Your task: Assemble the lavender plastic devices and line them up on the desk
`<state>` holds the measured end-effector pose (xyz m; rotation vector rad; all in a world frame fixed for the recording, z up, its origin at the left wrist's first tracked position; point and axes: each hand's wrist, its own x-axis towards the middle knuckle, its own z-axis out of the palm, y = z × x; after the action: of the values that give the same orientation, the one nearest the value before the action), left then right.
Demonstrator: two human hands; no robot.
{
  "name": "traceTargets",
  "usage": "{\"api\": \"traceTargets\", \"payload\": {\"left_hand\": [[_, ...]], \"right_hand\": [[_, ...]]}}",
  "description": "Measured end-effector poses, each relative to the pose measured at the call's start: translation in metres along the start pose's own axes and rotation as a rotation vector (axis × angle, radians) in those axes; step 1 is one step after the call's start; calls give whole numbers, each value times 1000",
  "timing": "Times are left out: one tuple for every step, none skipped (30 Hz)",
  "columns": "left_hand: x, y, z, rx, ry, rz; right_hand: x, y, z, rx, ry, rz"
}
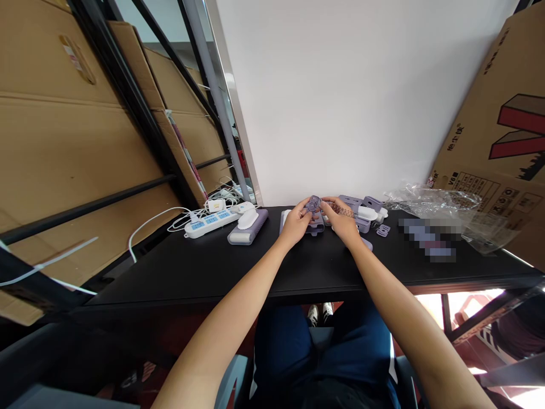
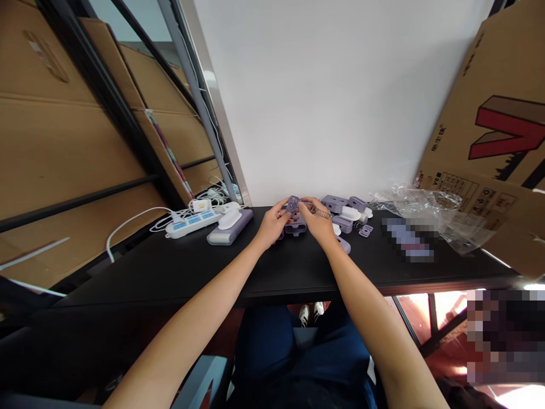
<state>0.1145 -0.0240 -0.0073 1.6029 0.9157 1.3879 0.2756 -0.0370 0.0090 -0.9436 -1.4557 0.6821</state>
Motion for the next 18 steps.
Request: {"api": "traceTargets", "payload": {"left_hand": [[0, -1, 0, 4, 2, 7], [0, -1, 0, 11, 3, 15], [0, -2, -1, 24, 0, 26], [0, -3, -1, 39, -3, 39], [0, -4, -2, 57, -5, 53], [0, -6, -2, 74, -9, 66], [0, -7, -2, 87, -12, 76], [-1, -7, -3, 95, -15, 83], [-1, -8, -3, 98, -16, 88], [-1, -9, -3, 97, -17, 92], [-1, -10, -4, 95, -18, 96], [-1, -11, -4, 92, -19, 100], [-1, -12, -4, 91, -20, 103], [0, -13, -5, 92, -22, 103], [0, -14, -5, 92, -22, 101], [1, -15, -5, 91, -23, 98], [2, -16, -5, 87, -23, 95], [2, -16, -6, 79, -24, 93]], "right_hand": [[0, 0, 0, -14, -11, -10], [-1, 1, 0, -31, -20, -27], [-2, 1, 1, -50, -29, -47], [-3, 1, 1, -69, -36, -69], [-4, 1, 1, -87, -43, -85], [-5, 1, 1, -102, -48, -96], [-6, 1, 1, -112, -51, -102], [-6, 1, 1, -118, -51, -104], [-7, 2, 1, -121, -49, -106], [-7, 2, 1, -122, -47, -109], [-7, 2, 1, -120, -45, -115], [-7, 3, 2, -118, -44, -125], [-7, 4, 2, -117, -46, -138], [-7, 5, 2, -118, -47, -153], [-8, 6, 3, -121, -48, -168], [-8, 7, 3, -125, -48, -181], [-8, 7, 4, -129, -47, -190], [-9, 7, 4, -132, -46, -196]]}}
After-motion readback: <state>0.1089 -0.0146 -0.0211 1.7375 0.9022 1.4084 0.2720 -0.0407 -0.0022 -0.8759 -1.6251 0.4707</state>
